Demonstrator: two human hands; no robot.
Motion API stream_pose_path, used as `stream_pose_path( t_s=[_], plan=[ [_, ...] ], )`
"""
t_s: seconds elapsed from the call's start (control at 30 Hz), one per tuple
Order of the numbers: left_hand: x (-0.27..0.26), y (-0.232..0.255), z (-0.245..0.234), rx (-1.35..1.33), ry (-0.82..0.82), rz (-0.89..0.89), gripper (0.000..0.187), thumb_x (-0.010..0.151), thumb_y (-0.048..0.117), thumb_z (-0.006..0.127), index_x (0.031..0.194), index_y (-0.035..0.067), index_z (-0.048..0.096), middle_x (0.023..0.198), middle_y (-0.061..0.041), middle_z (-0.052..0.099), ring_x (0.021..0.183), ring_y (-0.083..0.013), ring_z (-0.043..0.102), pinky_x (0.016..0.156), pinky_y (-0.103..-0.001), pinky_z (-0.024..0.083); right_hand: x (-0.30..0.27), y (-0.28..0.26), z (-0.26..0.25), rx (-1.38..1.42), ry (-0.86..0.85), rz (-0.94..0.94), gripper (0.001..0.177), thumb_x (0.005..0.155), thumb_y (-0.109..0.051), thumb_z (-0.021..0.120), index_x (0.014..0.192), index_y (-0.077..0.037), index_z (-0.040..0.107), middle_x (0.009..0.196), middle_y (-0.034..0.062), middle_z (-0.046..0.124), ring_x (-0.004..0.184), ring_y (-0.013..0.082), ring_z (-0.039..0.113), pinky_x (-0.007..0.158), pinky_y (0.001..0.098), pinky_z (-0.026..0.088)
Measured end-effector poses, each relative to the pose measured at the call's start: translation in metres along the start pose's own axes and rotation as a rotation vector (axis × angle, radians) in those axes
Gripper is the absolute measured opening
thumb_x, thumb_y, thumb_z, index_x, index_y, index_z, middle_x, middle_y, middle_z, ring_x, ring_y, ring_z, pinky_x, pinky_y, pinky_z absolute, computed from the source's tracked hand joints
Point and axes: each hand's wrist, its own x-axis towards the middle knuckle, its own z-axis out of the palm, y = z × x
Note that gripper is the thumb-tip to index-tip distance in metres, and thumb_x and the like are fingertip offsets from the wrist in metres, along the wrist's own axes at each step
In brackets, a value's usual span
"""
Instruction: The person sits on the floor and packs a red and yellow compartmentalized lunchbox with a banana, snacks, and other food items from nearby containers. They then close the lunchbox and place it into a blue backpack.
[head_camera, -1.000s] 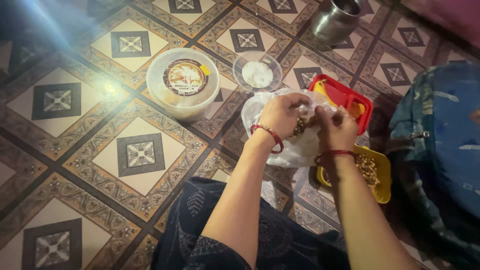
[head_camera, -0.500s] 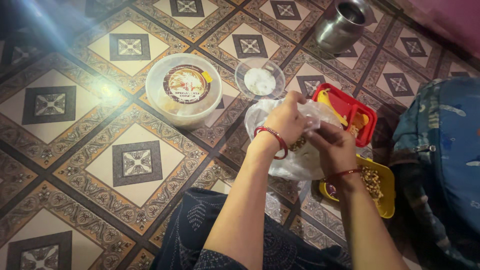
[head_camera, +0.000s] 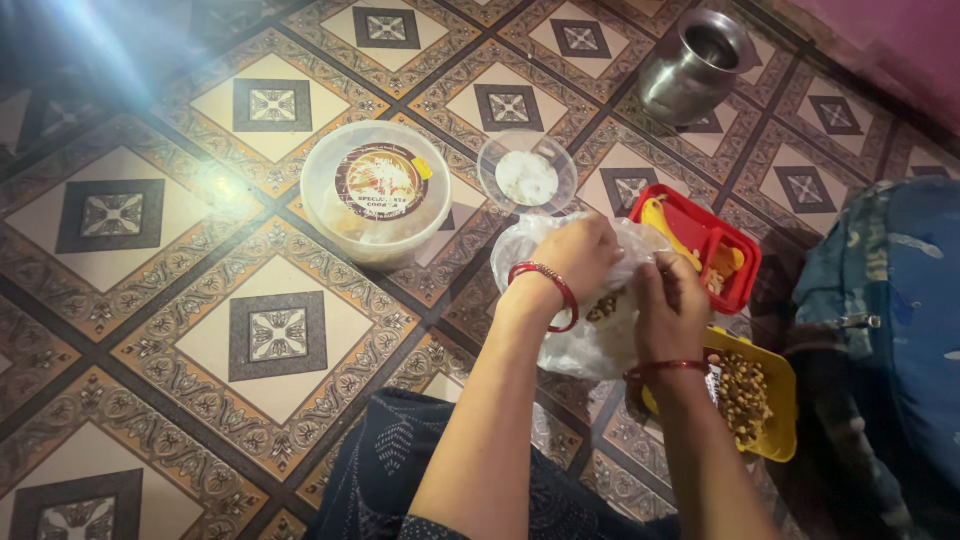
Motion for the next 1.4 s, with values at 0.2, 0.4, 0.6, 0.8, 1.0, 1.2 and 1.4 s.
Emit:
stream_pose_path(
  t_s=[0.2,0.4,0.6,0.8,1.0,1.2,1.4],
  plan=[
    [0.002,0.0,0.001,0.008,-0.103,-0.055,0.018,0.081,0.026,0.074,0.091,0.011,0.074,0.093,-0.012,0.076,0.092,-0.0313,0.074,0.083,-0.041,0.057,-0.002,0.01,-0.006,-0.117,0.018,-0.095,0.011,0.106,-0.013,0.058,0.113,-0.003,0.059,0.094,-0.0012,0.061,0.083,0.0058,0.055,0.073,0.024,0.047],
    [0.0,0.0,-0.004,0.007,-0.142,0.043,0.019,0.079,0.022,0.074,0.092,0.009,0.07,0.092,-0.013,0.075,0.091,-0.0322,0.072,0.081,-0.042,0.056,-0.001,-0.007,0.007,-0.347,0.205,-0.214,0.011,0.104,-0.013,0.065,0.106,-0.002,0.062,0.09,0.0051,0.064,0.081,0.0105,0.06,0.075,0.0284,0.052],
    [-0.002,-0.001,0.004,0.101,-0.104,-0.005,0.014,0.081,0.015,0.07,0.09,0.005,0.068,0.089,-0.02,0.073,0.091,-0.0371,0.072,0.081,-0.044,0.055,-0.001,-0.024,0.004,-0.531,0.05,-0.12,0.02,0.091,-0.015,0.075,0.104,-0.002,0.068,0.091,0.011,0.073,0.082,0.0157,0.072,0.076,0.0305,0.056],
    [0.0,-0.005,0.009,0.099,-0.027,0.08,0.018,0.082,0.011,0.07,0.096,0.001,0.063,0.092,-0.023,0.072,0.096,-0.0421,0.069,0.081,-0.048,0.054,-0.004,-0.024,-0.009,-0.442,-0.214,-0.144,0.034,0.082,-0.016,0.079,0.113,-0.004,0.071,0.101,0.0106,0.075,0.089,0.0147,0.072,0.076,0.0301,0.057],
    [0.0,-0.001,0.01,0.115,0.009,0.033,0.015,0.083,0.011,0.068,0.096,0.004,0.066,0.093,-0.023,0.072,0.095,-0.0425,0.07,0.082,-0.048,0.054,-0.004,-0.019,0.001,-0.729,-0.093,-0.147,0.024,0.083,-0.012,0.079,0.106,-0.004,0.078,0.099,0.0131,0.076,0.081,0.0172,0.071,0.075,0.0323,0.057],
    [0.004,0.003,0.009,0.178,0.058,0.025,0.018,0.077,0.008,0.068,0.095,0.004,0.067,0.091,-0.023,0.073,0.094,-0.0434,0.07,0.08,-0.05,0.055,0.005,-0.019,-0.012,-0.139,-0.189,0.146,0.027,0.084,-0.001,0.072,0.109,-0.007,0.062,0.093,0.0041,0.072,0.084,0.0117,0.07,0.075,0.0289,0.057],
    [0.0,0.021,0.0,0.206,0.006,-0.041,0.024,0.077,0.019,0.077,0.094,0.004,0.068,0.092,-0.023,0.073,0.094,-0.0439,0.069,0.08,-0.052,0.055,0.007,-0.017,-0.017,0.131,-0.4,0.056,0.027,0.081,0.01,0.069,0.107,0.001,0.064,0.109,0.0014,0.069,0.103,0.0108,0.067,0.091,0.0279,0.056]
  ],
)
